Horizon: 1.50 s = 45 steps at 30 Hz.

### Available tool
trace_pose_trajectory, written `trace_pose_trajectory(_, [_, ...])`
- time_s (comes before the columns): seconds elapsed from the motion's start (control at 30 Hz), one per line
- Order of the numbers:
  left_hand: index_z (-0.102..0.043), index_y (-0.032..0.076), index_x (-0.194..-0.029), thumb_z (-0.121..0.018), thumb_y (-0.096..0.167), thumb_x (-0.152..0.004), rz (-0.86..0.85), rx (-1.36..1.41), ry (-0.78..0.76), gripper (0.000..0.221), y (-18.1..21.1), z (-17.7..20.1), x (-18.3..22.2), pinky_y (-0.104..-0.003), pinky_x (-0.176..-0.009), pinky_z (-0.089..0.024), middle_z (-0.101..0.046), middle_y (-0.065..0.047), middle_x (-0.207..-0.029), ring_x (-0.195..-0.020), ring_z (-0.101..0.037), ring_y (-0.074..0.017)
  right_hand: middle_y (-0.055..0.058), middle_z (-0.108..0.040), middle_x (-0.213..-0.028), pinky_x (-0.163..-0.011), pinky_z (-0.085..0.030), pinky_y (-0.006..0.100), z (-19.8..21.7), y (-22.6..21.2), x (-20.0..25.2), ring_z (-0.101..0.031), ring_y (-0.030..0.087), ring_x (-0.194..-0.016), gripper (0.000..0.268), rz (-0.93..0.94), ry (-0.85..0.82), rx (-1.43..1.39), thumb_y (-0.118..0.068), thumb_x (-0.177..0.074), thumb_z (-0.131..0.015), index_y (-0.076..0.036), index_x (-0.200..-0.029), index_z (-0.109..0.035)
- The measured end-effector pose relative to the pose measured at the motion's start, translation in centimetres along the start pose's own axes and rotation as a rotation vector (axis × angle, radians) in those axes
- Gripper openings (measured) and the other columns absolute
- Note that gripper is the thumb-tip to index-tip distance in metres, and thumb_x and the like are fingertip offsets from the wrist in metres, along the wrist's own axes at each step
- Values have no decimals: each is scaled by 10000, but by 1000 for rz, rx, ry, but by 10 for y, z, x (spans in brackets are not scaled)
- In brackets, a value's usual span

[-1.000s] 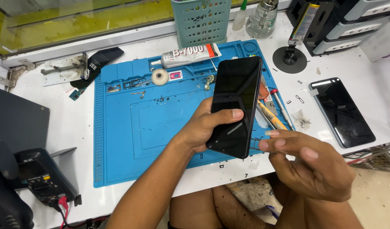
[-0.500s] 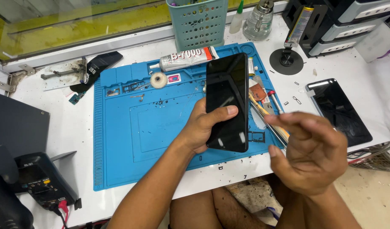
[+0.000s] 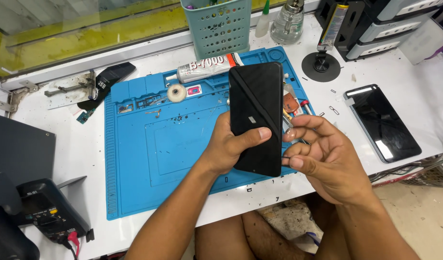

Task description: Cleaning and inspecting a smartphone on a repair bench using a cloth and pry tool

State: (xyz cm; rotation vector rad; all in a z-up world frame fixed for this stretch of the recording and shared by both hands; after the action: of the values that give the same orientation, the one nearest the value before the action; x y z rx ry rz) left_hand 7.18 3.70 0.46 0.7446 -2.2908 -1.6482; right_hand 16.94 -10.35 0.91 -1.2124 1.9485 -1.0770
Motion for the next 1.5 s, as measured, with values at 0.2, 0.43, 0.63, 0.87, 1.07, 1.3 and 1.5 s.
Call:
trace_pose_trajectory(0.2, [-645, 87, -993, -752, 319, -820, -56, -94, -2, 309, 5, -2, 3, -291, -732, -531, -651, 11, -903, -831, -623, -133, 168, -611, -1077, -781, -618, 286, 0, 3, -1, -669, 168, -763, 609, 30, 14, 43, 58, -772, -801, 34, -1324, -545])
trace_pose_trajectory(0.43, [-666, 127, -960, -723, 321, -859, -166, -156, -21, 226, 16, -8, 4, -276, -758, -543, -665, 39, -886, -825, -636, -105, 133, -596, -1103, -714, -547, 238, 5, 17, -7, -641, 133, -772, 634, 4, 0, 27, 30, -760, -824, 27, -1326, -539])
trace_pose_trajectory(0.63, [-664, 133, -880, -744, 331, -822, -198, -155, 25, 222, 10, -1, 5, -262, -716, -525, -648, 64, -832, -774, -605, -82, 121, -633, -1092, -759, -571, 230, -2, 18, -4, -676, 128, -812, 610, -24, -40, -26, 13, -789, -824, 37, -1329, -542])
trace_pose_trajectory(0.87, [-666, 108, -962, -763, 356, -829, -215, -110, 3, 298, 11, -2, 7, -305, -773, -567, -673, 20, -909, -850, -647, -132, 150, -663, -1088, -829, -564, 260, -5, 18, -1, -703, 165, -886, 607, -72, -83, -108, 37, -786, -830, 26, -1319, -539])
trace_pose_trajectory(1.07, [-667, 113, -954, -766, 363, -827, -234, -193, 9, 297, 11, -3, 10, -293, -748, -563, -677, 19, -897, -829, -649, -130, 153, -653, -1064, -782, -619, 321, -9, 16, 0, -708, 183, -859, 569, -89, -88, -110, 58, -781, -823, 34, -1276, -545])
trace_pose_trajectory(1.3, [-618, 131, -963, -766, 367, -834, -276, -245, 58, 307, 12, 0, 11, -290, -747, -536, -619, 44, -894, -836, -595, -114, 163, -653, -1064, -774, -607, 302, -3, 13, -2, -698, 182, -836, 555, -47, -48, -36, 71, -767, -816, 35, -1255, -555])
trace_pose_trajectory(1.5, [-659, 106, -1024, -769, 320, -844, -281, -459, 227, 301, 21, 4, 10, -308, -773, -587, -688, 0, -943, -881, -670, -142, 147, -691, -1103, -796, -612, 270, -1, -6, 6, -739, 168, -955, 400, 196, 279, 534, 34, -846, -749, -9, -1203, -571])
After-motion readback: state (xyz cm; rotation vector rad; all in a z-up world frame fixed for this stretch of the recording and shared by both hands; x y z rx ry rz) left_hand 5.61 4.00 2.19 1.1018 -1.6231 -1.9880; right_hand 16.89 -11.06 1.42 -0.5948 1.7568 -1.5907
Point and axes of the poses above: each hand's wrist, its own x-axis away from the middle knuckle, its own z-axis out of the back of the hand, y = z × x, the point moved 8 cm from there along -x, towards the middle knuckle
